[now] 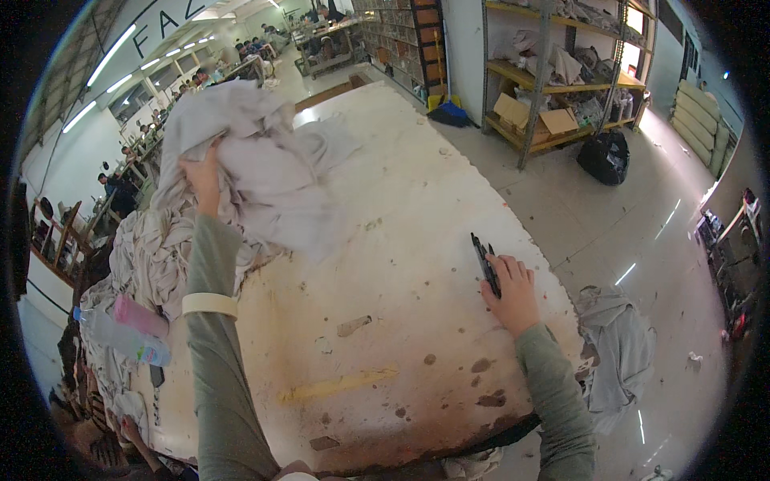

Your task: The person inspects a white garment, cuts a small elastic band with scissors, and applies tape to the waistband area. The person then folds and aligns the fabric edges, continuing to manipulate the garment on the table.

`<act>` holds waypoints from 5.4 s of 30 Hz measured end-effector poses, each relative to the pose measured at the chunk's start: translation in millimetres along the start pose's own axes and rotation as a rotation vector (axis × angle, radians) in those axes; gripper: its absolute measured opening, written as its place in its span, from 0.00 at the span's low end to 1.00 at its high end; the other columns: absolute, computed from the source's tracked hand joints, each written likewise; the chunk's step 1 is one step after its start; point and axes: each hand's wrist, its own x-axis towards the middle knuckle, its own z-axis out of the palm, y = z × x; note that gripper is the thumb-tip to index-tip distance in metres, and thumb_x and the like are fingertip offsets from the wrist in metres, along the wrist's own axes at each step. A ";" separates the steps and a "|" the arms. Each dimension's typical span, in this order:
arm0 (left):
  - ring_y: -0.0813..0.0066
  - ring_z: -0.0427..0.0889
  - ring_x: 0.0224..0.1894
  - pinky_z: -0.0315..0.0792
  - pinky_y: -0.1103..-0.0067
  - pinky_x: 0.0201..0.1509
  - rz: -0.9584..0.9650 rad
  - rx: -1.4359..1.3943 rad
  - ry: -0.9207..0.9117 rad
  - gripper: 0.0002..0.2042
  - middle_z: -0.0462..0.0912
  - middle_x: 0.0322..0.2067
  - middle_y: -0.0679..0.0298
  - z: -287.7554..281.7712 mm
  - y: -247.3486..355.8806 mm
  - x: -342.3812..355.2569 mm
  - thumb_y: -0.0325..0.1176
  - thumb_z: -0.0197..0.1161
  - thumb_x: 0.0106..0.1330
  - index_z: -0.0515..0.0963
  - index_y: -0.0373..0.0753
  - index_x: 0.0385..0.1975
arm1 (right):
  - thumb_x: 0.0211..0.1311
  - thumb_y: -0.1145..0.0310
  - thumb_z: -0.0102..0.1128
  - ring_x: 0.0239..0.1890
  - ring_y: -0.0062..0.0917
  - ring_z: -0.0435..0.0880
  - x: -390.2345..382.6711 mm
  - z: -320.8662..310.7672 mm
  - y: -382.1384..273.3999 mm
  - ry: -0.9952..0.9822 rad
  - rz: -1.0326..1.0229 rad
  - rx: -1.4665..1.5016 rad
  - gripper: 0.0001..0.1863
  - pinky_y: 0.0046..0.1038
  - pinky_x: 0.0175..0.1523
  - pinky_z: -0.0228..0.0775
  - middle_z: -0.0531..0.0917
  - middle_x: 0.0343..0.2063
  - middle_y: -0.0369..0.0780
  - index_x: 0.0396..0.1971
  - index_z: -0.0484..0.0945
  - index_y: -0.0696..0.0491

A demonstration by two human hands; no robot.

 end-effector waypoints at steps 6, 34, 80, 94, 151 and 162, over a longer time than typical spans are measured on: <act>0.55 0.81 0.38 0.71 0.66 0.44 0.076 0.054 -1.123 0.21 0.82 0.32 0.49 -30.4 -53.4 -56.4 0.42 0.62 0.56 0.77 0.33 0.45 | 0.53 0.66 0.60 0.48 0.36 0.70 2.2 0.2 -2.1 0.036 -0.017 -0.012 0.25 0.37 0.53 0.59 0.72 0.46 0.41 0.53 0.69 0.50; 0.58 0.75 0.52 0.67 0.69 0.57 0.288 -0.422 -1.809 0.20 0.74 0.52 0.55 -388.9 101.7 -174.3 0.34 0.54 0.66 0.67 0.41 0.58 | 0.63 0.58 0.55 0.55 0.40 0.69 -3.7 35.2 -146.2 -0.142 -0.010 0.808 0.27 0.36 0.60 0.59 0.70 0.52 0.45 0.58 0.65 0.55; 0.41 0.67 0.55 0.68 0.58 0.54 0.374 0.285 -1.009 0.31 0.59 0.61 0.47 -185.6 -18.3 -178.9 0.28 0.51 0.59 0.61 0.67 0.63 | 0.34 0.58 0.62 0.40 0.34 0.78 -0.4 62.3 -214.8 -0.469 -1.101 0.480 0.17 0.34 0.50 0.63 0.80 0.35 0.43 0.29 0.82 0.47; 0.26 0.44 0.65 0.46 0.57 0.70 0.086 0.474 -1.305 0.31 0.44 0.65 0.32 -77.7 -5.6 -143.4 0.29 0.45 0.64 0.49 0.59 0.68 | 0.33 0.65 0.62 0.34 0.35 0.83 -35.0 -2.4 -211.4 -1.067 -0.861 -0.014 0.08 0.38 0.47 0.71 0.82 0.24 0.43 0.17 0.80 0.51; 0.66 0.72 0.25 0.68 0.75 0.31 -0.174 -0.492 -1.660 0.20 0.75 0.26 0.56 -481.6 179.9 -117.4 0.33 0.58 0.66 0.64 0.29 0.54 | 0.41 0.77 0.61 0.39 0.35 0.80 18.6 -35.9 -218.9 0.054 -0.697 0.316 0.24 0.33 0.42 0.72 0.78 0.38 0.40 0.45 0.77 0.50; 0.77 0.71 0.27 0.67 0.82 0.35 0.158 0.257 -0.483 0.21 0.79 0.30 0.66 -536.6 122.2 -43.4 0.17 0.56 0.49 0.76 0.36 0.46 | 0.41 0.85 0.57 0.37 0.29 0.81 23.5 -115.3 -204.8 0.571 -0.373 0.436 0.19 0.22 0.41 0.70 0.79 0.33 0.42 0.37 0.78 0.55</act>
